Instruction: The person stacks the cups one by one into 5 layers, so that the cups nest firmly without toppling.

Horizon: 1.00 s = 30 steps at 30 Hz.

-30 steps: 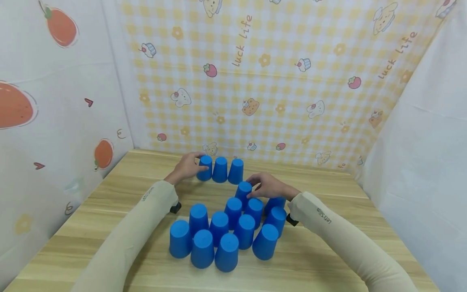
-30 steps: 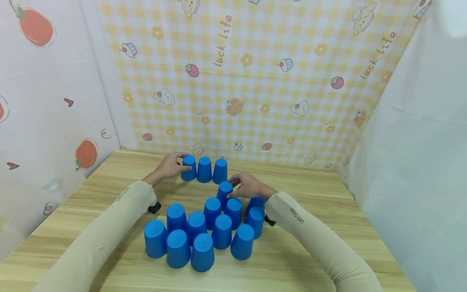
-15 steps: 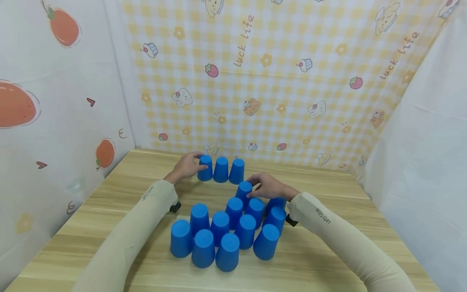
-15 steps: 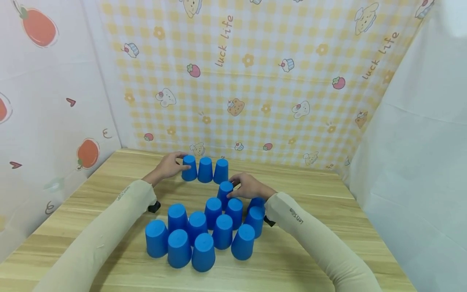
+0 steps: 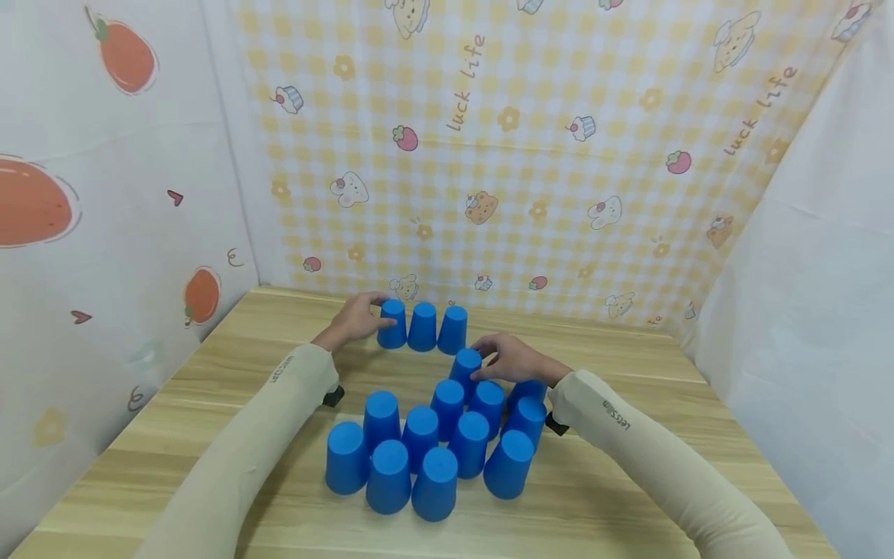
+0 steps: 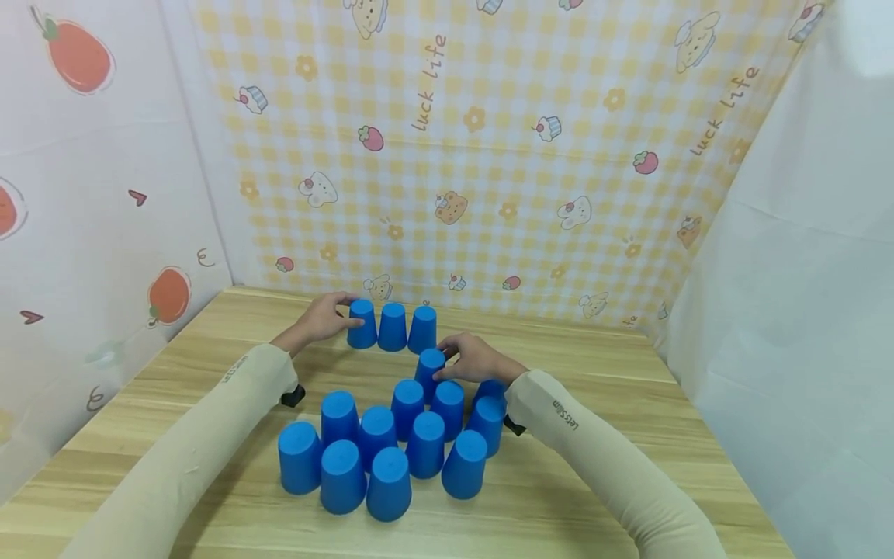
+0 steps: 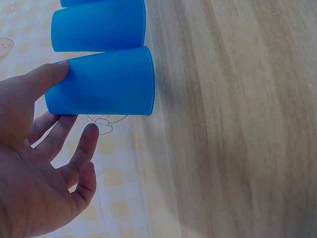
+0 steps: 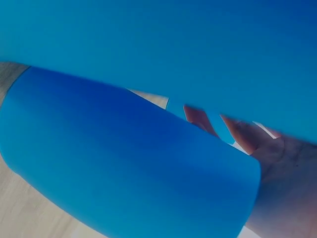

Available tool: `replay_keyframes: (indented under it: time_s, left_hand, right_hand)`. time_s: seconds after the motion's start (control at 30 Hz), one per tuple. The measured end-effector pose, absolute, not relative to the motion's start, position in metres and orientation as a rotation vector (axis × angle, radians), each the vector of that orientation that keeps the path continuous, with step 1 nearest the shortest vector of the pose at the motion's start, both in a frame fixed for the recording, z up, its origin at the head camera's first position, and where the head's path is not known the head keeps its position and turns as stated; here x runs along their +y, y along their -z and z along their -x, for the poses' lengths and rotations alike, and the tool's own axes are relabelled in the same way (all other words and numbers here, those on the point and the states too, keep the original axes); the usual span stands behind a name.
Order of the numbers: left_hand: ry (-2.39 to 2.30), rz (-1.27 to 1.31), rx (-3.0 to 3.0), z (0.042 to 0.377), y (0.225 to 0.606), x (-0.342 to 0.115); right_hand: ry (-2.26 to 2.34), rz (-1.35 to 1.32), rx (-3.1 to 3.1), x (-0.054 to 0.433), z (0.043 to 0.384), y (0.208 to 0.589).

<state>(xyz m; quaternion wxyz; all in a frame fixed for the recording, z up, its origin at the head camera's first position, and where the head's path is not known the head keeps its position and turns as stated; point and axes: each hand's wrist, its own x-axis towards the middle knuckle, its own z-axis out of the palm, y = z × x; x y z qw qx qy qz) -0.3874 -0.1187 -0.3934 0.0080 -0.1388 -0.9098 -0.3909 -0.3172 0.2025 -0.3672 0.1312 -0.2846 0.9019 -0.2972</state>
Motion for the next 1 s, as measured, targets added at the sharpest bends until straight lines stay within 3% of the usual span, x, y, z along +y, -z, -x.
replay_keyframes:
  time_s: [0.37,1.0]
  left_hand:
    - [1.181,0.406,-2.808,0.378,0.389,-0.114]
    - [0.97,0.464,-2.803,0.333,0.385,-0.108]
  right_hand:
    - [0.877,0.81,2.629,0.202,0.315,0.368]
    - [0.964,0.694,2.701,0.207,0.313,0.36]
